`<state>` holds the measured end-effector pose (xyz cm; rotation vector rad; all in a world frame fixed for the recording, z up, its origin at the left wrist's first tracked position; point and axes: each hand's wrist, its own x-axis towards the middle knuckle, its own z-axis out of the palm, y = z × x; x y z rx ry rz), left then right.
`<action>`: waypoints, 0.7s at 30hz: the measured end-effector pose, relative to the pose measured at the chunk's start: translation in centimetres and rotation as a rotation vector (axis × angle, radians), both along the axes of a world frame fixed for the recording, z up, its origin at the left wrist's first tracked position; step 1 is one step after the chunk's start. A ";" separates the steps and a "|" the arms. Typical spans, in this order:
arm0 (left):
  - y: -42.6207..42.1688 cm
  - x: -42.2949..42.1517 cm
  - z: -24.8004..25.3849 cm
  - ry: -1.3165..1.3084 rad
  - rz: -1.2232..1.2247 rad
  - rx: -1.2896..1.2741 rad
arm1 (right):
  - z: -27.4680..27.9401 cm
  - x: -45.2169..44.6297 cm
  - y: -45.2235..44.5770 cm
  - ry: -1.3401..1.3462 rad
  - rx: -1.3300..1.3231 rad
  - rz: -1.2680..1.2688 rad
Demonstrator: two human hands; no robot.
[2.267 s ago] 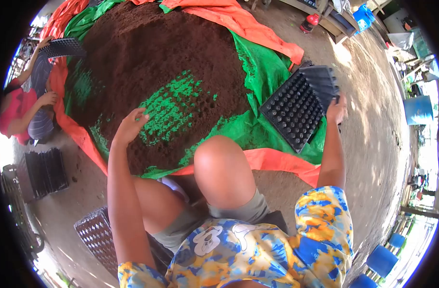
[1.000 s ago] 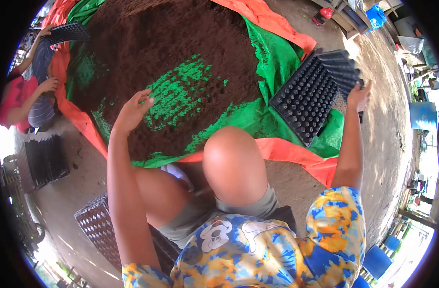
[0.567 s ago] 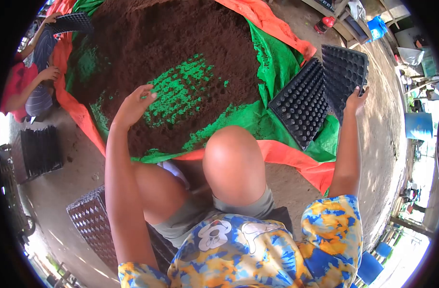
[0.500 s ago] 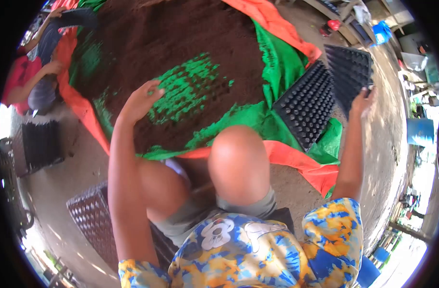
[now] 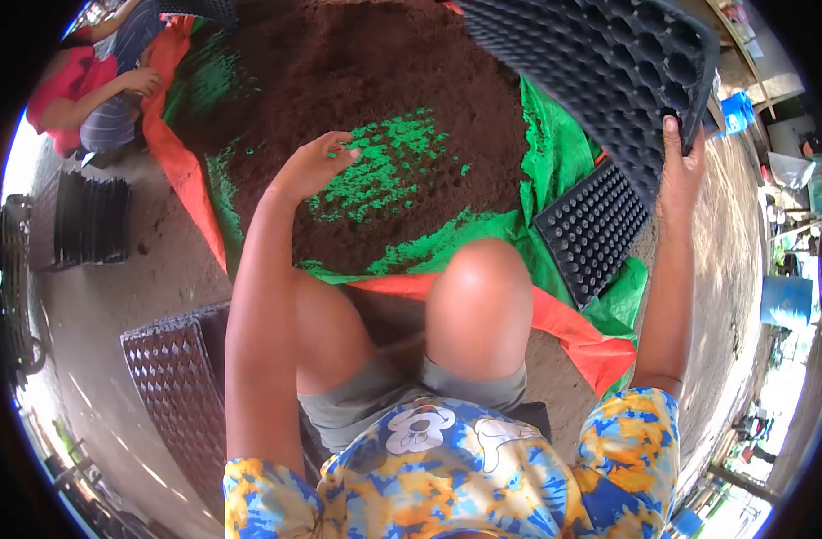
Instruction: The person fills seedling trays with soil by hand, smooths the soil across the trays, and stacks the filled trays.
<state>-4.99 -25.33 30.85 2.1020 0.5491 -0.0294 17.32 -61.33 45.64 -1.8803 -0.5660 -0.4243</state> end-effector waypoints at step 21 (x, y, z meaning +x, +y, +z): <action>7.9 1.8 -19.4 0.114 0.023 0.662 | -42.9 11.1 11.2 0.351 -0.631 -0.508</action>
